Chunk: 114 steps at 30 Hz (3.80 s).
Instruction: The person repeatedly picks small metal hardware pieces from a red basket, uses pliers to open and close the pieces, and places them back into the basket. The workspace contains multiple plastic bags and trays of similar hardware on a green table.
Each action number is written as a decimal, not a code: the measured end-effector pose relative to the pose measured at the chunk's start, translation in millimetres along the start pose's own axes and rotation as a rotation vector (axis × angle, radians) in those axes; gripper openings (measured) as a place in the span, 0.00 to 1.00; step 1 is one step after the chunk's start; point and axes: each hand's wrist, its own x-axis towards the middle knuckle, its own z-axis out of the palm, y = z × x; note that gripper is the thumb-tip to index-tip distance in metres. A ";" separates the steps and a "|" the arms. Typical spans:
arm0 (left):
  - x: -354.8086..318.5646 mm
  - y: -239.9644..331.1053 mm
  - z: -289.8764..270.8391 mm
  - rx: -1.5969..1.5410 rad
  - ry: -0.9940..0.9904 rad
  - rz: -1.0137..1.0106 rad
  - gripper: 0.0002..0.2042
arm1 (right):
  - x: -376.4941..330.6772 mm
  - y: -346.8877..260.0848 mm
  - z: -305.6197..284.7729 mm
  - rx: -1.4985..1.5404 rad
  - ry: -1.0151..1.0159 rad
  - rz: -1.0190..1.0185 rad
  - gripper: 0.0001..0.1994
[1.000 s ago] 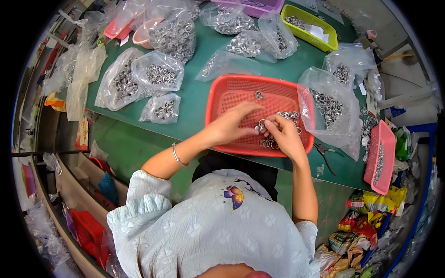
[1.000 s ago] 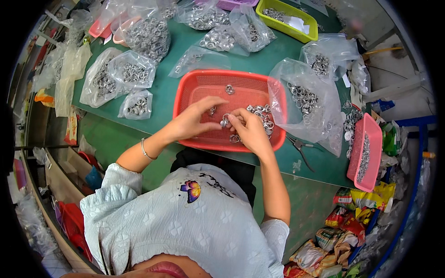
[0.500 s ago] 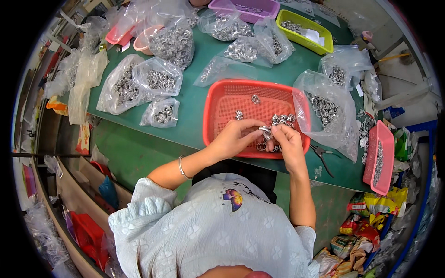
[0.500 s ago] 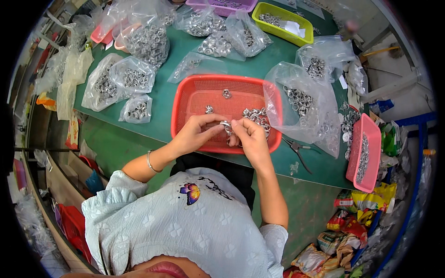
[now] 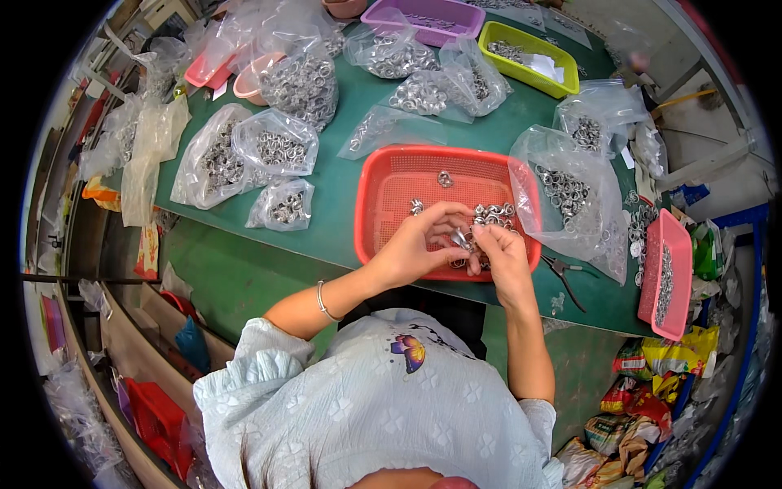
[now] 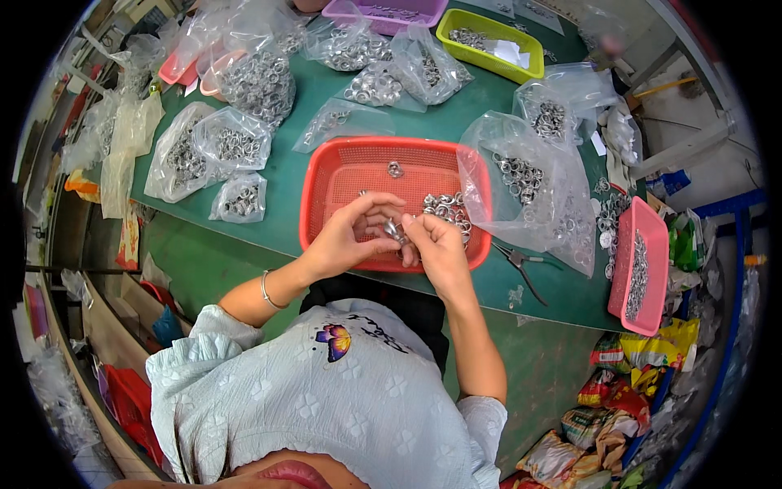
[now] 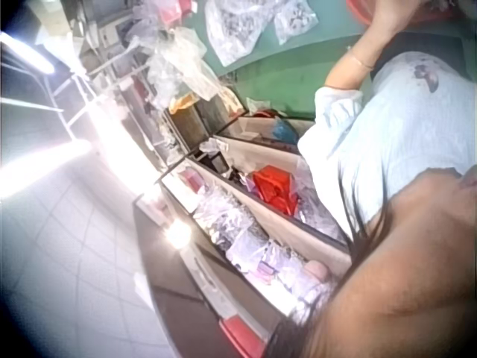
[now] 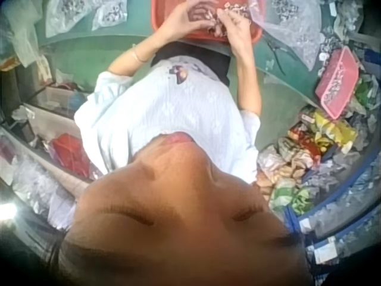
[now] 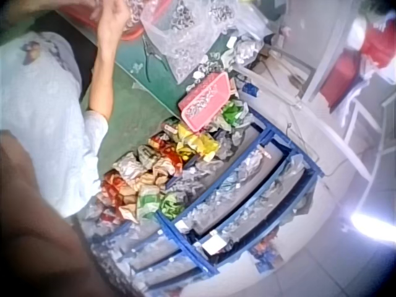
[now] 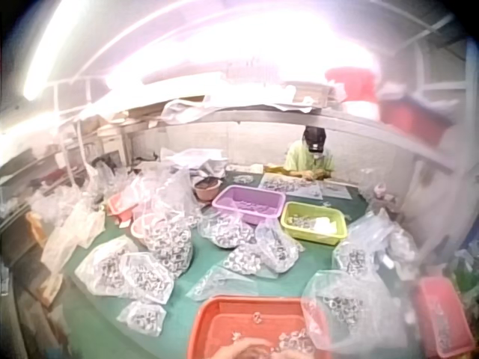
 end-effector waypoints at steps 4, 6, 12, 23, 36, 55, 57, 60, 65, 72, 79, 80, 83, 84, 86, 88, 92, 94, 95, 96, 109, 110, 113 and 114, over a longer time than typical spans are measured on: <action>-2.4 5.3 0.2 0.318 -0.019 0.006 0.15 | 0.2 4.5 -1.4 -0.031 0.021 -0.022 0.15; -4.8 -2.5 2.2 0.132 0.056 -0.081 0.14 | 0.0 4.3 -0.6 -0.028 0.040 -0.017 0.15; -7.2 -10.6 7.8 -0.218 0.120 -0.168 0.10 | 1.7 9.3 0.1 -0.003 0.058 -0.080 0.14; -4.6 -10.6 2.7 -0.632 0.025 -0.279 0.10 | -6.8 3.7 -3.5 -0.101 0.001 -0.406 0.09; -7.2 4.3 6.6 -0.563 0.034 -0.264 0.09 | -12.3 4.2 4.4 -0.496 0.177 -0.630 0.07; -7.7 2.6 11.4 -0.252 0.036 -0.014 0.14 | -22.0 -4.2 -8.6 -0.618 0.090 -0.416 0.09; -9.0 5.3 13.0 -0.329 0.057 -0.099 0.13 | -24.6 -10.8 -7.3 -0.362 0.032 -0.285 0.08; -9.0 10.1 11.9 -0.421 0.087 -0.142 0.14 | -27.7 -16.3 -4.4 -0.068 -0.006 -0.172 0.07; -10.2 13.7 17.5 -0.224 0.137 0.085 0.12 | -28.0 -12.1 -9.8 -0.105 -0.083 -0.162 0.04; -6.2 16.0 15.1 0.499 0.178 0.509 0.11 | -30.8 -15.6 -8.3 -0.249 -0.065 -0.155 0.03; -0.6 16.3 10.6 0.565 0.067 0.617 0.10 | -32.6 -21.6 -4.8 -0.532 -0.018 -0.308 0.03; 0.8 18.8 9.7 0.532 0.046 0.577 0.09 | -33.6 -23.8 -3.7 -0.600 -0.008 -0.333 0.03; 3.2 23.4 7.8 0.474 0.007 0.465 0.07 | -33.1 -25.3 -1.3 -0.632 -0.005 -0.375 0.03; 3.5 22.1 7.4 0.483 0.010 0.439 0.07 | -33.4 -25.3 -0.7 -0.653 -0.012 -0.378 0.03; 4.0 23.1 7.5 0.446 0.013 0.323 0.05 | -33.7 -25.2 0.3 -0.694 -0.026 -0.383 0.03; 4.6 27.3 8.9 0.355 0.016 0.146 0.02 | -30.5 -22.3 -0.9 -0.660 -0.013 -0.374 0.03; 6.9 17.0 12.8 -0.014 0.041 -0.086 0.05 | -26.1 -12.3 1.1 -0.649 0.056 -0.450 0.02; 5.4 15.3 15.8 -0.058 0.054 -0.082 0.06 | -25.8 -11.6 2.1 -0.641 0.077 -0.456 0.03; 6.4 11.9 17.3 -0.121 0.051 -0.059 0.05 | -25.8 -11.4 2.6 -0.637 0.087 -0.459 0.03; 7.1 6.4 19.0 -0.182 0.051 -0.036 0.05 | -26.0 -11.8 3.3 -0.579 0.081 -0.434 0.03; -1.5 14.7 12.4 0.001 -0.078 -0.007 0.05 | -26.4 -10.5 -7.7 -0.738 0.089 -0.554 0.04; -1.8 16.2 12.3 0.012 -0.070 -0.002 0.05 | -26.1 -10.0 -7.8 -0.755 0.081 -0.587 0.04; -2.7 16.8 12.9 -0.045 -0.049 -0.039 0.06 | -26.5 -15.7 -4.0 -0.746 0.085 -0.555 0.04; -1.9 12.2 13.0 -0.121 -0.044 -0.083 0.06 | -26.3 -14.9 -4.8 -0.739 0.077 -0.512 0.04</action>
